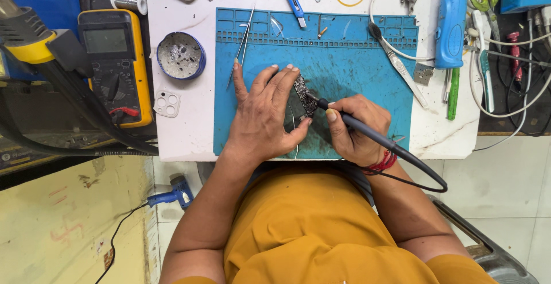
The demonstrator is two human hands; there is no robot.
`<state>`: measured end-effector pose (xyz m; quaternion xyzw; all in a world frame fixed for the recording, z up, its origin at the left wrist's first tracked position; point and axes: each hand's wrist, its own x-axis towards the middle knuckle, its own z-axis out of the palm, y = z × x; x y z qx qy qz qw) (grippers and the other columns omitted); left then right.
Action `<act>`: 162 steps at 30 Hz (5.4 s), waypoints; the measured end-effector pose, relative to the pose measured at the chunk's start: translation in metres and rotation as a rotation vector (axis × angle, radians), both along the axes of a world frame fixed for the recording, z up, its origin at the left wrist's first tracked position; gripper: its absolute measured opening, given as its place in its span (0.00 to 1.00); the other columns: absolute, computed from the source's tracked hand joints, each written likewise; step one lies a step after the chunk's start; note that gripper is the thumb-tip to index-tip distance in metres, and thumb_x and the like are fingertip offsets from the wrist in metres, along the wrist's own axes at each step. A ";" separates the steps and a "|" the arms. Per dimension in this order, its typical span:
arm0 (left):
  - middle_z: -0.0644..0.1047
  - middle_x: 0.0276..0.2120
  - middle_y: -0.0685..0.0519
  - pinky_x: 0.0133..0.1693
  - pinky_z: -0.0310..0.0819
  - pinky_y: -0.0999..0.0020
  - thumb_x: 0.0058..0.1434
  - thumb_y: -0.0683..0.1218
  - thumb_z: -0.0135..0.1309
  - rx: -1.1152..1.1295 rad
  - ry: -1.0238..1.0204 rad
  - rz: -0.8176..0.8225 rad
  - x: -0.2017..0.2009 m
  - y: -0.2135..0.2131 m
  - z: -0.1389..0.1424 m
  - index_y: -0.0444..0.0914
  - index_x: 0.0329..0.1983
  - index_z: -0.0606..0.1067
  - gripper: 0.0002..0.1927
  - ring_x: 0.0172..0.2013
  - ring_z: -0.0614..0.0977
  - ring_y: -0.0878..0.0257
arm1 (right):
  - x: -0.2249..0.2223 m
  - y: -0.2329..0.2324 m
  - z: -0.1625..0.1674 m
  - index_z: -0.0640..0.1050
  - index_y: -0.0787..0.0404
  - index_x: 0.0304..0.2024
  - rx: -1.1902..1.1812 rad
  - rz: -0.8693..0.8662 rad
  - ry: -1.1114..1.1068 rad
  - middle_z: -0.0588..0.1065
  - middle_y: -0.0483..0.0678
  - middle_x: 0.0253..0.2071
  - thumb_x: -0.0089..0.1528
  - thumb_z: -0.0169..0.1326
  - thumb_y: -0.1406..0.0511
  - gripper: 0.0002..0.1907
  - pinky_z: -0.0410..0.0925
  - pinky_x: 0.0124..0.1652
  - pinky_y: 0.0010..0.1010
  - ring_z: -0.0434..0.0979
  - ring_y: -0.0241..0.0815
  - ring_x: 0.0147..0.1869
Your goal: The person solders a phone logic board held on a blue repair mat, steadying the board with one hand while applying a soldering iron to its components with the other. They reposition the board and continue working on different spots, then set the iron aside and reach toward the bench at the end.
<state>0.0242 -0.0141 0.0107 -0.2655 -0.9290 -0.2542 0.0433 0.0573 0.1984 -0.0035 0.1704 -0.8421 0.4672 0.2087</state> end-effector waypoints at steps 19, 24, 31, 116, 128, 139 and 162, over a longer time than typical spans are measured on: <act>0.73 0.58 0.47 0.70 0.23 0.31 0.53 0.64 0.67 0.006 0.058 0.035 0.001 0.002 -0.006 0.35 0.68 0.64 0.47 0.64 0.70 0.51 | -0.002 -0.002 -0.002 0.75 0.63 0.40 0.036 -0.007 0.040 0.76 0.50 0.30 0.66 0.60 0.71 0.05 0.66 0.31 0.33 0.75 0.46 0.29; 0.74 0.53 0.46 0.70 0.23 0.31 0.52 0.66 0.68 -0.012 0.085 0.068 0.002 0.002 -0.008 0.34 0.68 0.65 0.49 0.59 0.72 0.50 | 0.000 -0.001 -0.001 0.76 0.64 0.40 0.054 -0.007 0.029 0.76 0.50 0.30 0.66 0.61 0.71 0.06 0.66 0.31 0.33 0.76 0.46 0.29; 0.74 0.44 0.53 0.72 0.25 0.33 0.61 0.54 0.63 0.005 0.087 0.100 0.002 0.001 -0.008 0.38 0.57 0.79 0.25 0.54 0.75 0.56 | -0.001 -0.001 -0.002 0.76 0.64 0.40 0.047 -0.017 0.025 0.77 0.51 0.31 0.66 0.60 0.71 0.05 0.67 0.31 0.32 0.76 0.46 0.30; 0.75 0.39 0.56 0.72 0.28 0.33 0.64 0.49 0.62 0.043 0.080 0.119 0.001 0.004 -0.009 0.44 0.46 0.83 0.10 0.51 0.76 0.57 | -0.002 0.001 -0.002 0.76 0.64 0.39 0.046 -0.004 -0.008 0.75 0.50 0.28 0.66 0.61 0.70 0.05 0.65 0.30 0.32 0.75 0.45 0.28; 0.75 0.39 0.56 0.71 0.28 0.33 0.64 0.49 0.62 0.035 0.089 0.117 0.000 0.003 -0.010 0.44 0.46 0.83 0.10 0.51 0.76 0.57 | -0.002 0.001 -0.003 0.76 0.64 0.40 0.047 0.007 -0.007 0.76 0.51 0.29 0.66 0.61 0.70 0.05 0.65 0.30 0.32 0.75 0.45 0.29; 0.76 0.48 0.53 0.72 0.28 0.33 0.65 0.47 0.61 0.007 0.089 0.106 0.001 0.004 -0.013 0.44 0.50 0.83 0.11 0.57 0.75 0.56 | 0.005 0.004 -0.008 0.76 0.65 0.45 -0.008 -0.109 -0.065 0.76 0.52 0.35 0.70 0.59 0.66 0.07 0.65 0.31 0.30 0.75 0.43 0.29; 0.68 0.65 0.39 0.69 0.22 0.30 0.52 0.69 0.65 -0.068 0.012 0.023 -0.002 0.003 -0.005 0.39 0.61 0.78 0.41 0.69 0.63 0.47 | 0.002 0.003 -0.004 0.74 0.64 0.36 0.004 -0.015 -0.008 0.74 0.51 0.28 0.66 0.56 0.71 0.04 0.65 0.31 0.33 0.73 0.46 0.28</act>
